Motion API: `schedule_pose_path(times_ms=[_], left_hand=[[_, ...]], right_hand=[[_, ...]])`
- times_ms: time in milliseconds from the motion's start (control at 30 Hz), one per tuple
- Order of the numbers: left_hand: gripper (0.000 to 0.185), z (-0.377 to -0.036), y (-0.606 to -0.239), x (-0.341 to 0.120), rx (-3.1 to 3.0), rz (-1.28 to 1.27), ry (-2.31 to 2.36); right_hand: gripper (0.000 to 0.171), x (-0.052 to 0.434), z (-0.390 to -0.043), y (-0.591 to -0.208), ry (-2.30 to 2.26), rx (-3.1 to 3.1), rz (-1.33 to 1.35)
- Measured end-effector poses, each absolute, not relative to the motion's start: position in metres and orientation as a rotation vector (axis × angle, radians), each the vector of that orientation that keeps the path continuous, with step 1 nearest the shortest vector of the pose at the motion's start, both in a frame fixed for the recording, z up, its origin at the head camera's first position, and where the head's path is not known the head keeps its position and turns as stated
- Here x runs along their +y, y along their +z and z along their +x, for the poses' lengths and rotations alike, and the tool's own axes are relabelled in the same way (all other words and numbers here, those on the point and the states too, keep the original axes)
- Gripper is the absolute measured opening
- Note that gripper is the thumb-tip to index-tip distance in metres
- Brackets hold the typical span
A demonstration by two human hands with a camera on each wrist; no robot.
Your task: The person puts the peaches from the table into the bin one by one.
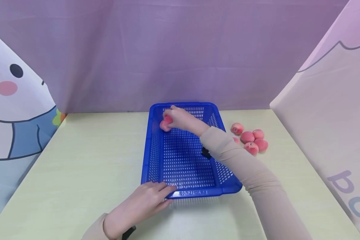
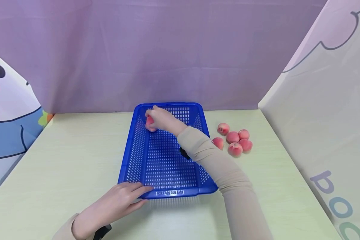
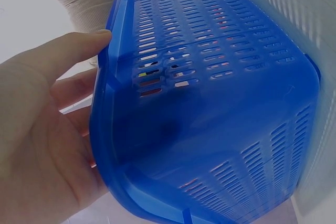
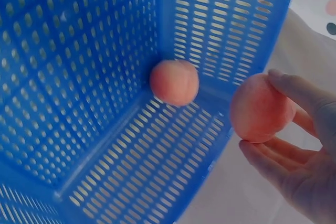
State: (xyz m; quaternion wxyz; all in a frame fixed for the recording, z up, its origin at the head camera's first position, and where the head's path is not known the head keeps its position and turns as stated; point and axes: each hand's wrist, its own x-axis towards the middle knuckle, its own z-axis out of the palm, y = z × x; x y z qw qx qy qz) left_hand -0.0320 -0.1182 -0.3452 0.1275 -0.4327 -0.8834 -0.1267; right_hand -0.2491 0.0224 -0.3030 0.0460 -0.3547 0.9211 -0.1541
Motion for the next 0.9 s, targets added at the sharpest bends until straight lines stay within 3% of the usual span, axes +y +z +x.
schedule_pose_path(times_ms=[567, 900], left_hand=[[0.025, -0.033, -0.347, -0.119, -2.543, -1.273, -0.368], [0.026, -0.033, -0.345, -0.118, -2.525, -1.268, -0.363]], right_hand=[[0.033, 0.013, -0.246, -0.341, -0.616, 2.76, -0.973], [0.038, 0.01, -0.238, -0.358, -0.58, 2.799, -1.054]])
